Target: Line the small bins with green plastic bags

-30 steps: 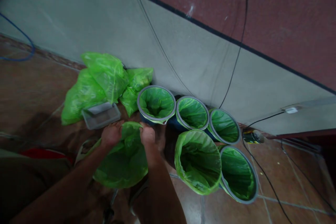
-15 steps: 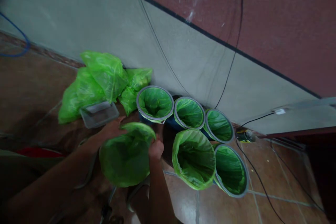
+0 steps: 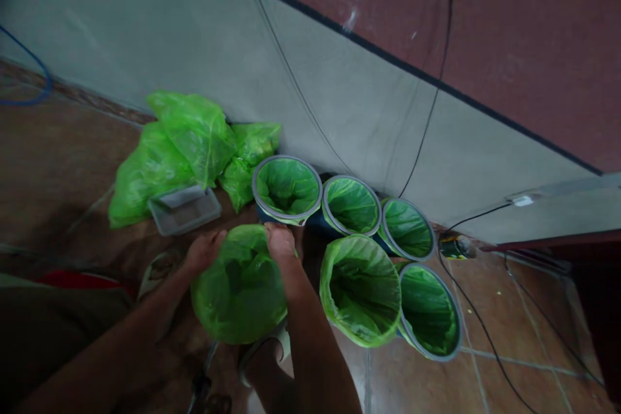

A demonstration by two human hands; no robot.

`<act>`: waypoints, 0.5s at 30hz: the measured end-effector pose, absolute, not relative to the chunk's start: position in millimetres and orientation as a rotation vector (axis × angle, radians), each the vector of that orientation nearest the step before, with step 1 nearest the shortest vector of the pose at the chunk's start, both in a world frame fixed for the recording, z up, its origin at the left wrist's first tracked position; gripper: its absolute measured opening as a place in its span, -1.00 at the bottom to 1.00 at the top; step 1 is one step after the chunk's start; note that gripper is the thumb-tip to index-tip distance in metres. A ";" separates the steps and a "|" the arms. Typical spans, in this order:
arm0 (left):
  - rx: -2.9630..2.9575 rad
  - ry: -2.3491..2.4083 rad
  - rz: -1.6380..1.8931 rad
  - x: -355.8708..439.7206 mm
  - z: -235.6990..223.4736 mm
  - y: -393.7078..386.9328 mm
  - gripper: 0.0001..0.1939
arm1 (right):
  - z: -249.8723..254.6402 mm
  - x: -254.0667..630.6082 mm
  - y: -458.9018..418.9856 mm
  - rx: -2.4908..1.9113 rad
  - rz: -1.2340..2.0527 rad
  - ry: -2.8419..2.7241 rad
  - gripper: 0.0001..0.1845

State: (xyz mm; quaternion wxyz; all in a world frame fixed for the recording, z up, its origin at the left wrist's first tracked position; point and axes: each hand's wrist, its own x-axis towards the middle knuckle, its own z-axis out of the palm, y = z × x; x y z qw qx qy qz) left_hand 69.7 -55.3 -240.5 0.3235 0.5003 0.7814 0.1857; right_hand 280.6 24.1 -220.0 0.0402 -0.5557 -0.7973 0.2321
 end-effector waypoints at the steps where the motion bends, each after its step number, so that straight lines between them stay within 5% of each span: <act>1: 1.324 2.053 0.480 74.3 -242.0 -60.2 -0.63 | -225.5 280.8 25.4 -1.705 0.736 -2.466 -0.67; 8: 1.343 2.061 0.438 90.2 -246.0 -81.1 -0.51 | -239.2 294.1 15.1 -1.807 0.706 -2.444 -0.65; 13: 1.274 2.061 0.465 82.2 -240.1 -73.7 -0.09 | -230.3 302.1 -8.9 -2.097 0.590 -2.277 -0.65; 15: 1.229 2.068 0.495 73.3 -237.7 -70.8 -0.08 | -227.4 309.6 -23.7 -2.205 0.574 -2.206 -0.67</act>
